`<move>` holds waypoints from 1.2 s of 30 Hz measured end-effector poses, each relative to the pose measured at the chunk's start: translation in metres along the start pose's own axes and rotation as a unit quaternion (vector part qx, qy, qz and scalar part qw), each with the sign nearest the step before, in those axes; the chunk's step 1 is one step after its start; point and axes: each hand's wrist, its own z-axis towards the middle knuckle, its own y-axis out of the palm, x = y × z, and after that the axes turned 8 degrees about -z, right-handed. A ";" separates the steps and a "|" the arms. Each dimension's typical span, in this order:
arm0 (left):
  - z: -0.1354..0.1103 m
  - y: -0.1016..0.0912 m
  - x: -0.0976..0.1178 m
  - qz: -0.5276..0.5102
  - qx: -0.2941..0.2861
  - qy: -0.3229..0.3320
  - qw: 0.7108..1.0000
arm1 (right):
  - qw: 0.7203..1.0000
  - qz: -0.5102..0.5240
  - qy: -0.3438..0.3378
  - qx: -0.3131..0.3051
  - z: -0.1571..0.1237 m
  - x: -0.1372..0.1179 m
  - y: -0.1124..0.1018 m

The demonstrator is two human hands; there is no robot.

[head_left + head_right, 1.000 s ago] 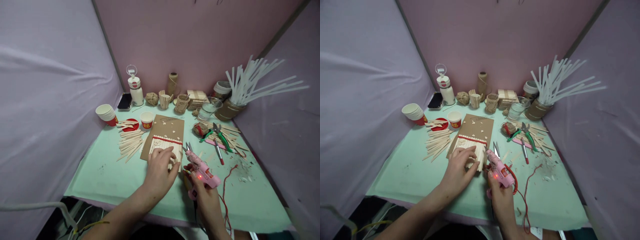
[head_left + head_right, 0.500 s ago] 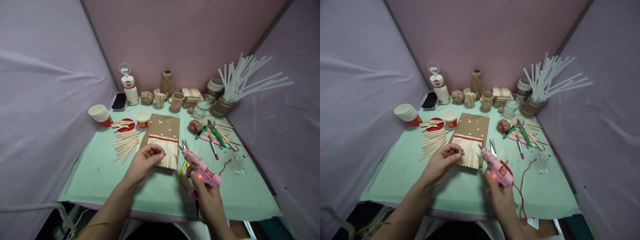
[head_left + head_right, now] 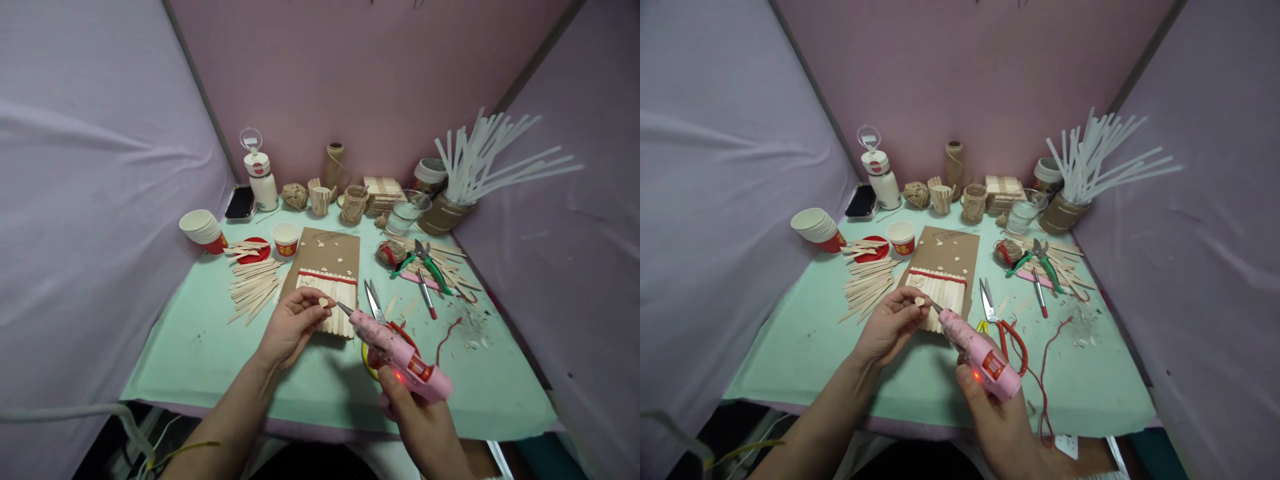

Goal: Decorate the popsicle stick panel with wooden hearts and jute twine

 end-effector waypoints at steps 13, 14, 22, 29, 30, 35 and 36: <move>0.002 -0.003 -0.011 0.032 -0.029 0.070 0.997 | 0.997 -0.037 0.065 -0.011 -0.005 0.006 -0.002; 0.002 -0.002 -0.011 0.033 -0.028 0.070 0.997 | 0.997 -0.038 0.069 -0.011 -0.006 0.006 -0.002; -0.001 0.000 -0.010 0.040 -0.025 0.078 0.996 | 0.998 -0.026 0.058 -0.017 -0.007 0.006 0.001; -0.002 0.001 -0.008 0.056 -0.015 0.082 0.995 | 0.999 -0.019 0.033 -0.022 -0.007 0.008 0.001; -0.002 0.001 -0.008 0.057 -0.015 0.083 0.995 | 0.999 -0.019 0.030 -0.024 -0.007 0.008 0.002; -0.004 -0.001 -0.009 0.057 -0.020 0.081 0.995 | 0.999 -0.015 0.031 -0.020 -0.008 0.008 0.002; -0.004 -0.001 -0.009 0.057 -0.022 0.081 0.995 | 0.999 -0.016 0.031 -0.019 -0.008 0.008 0.002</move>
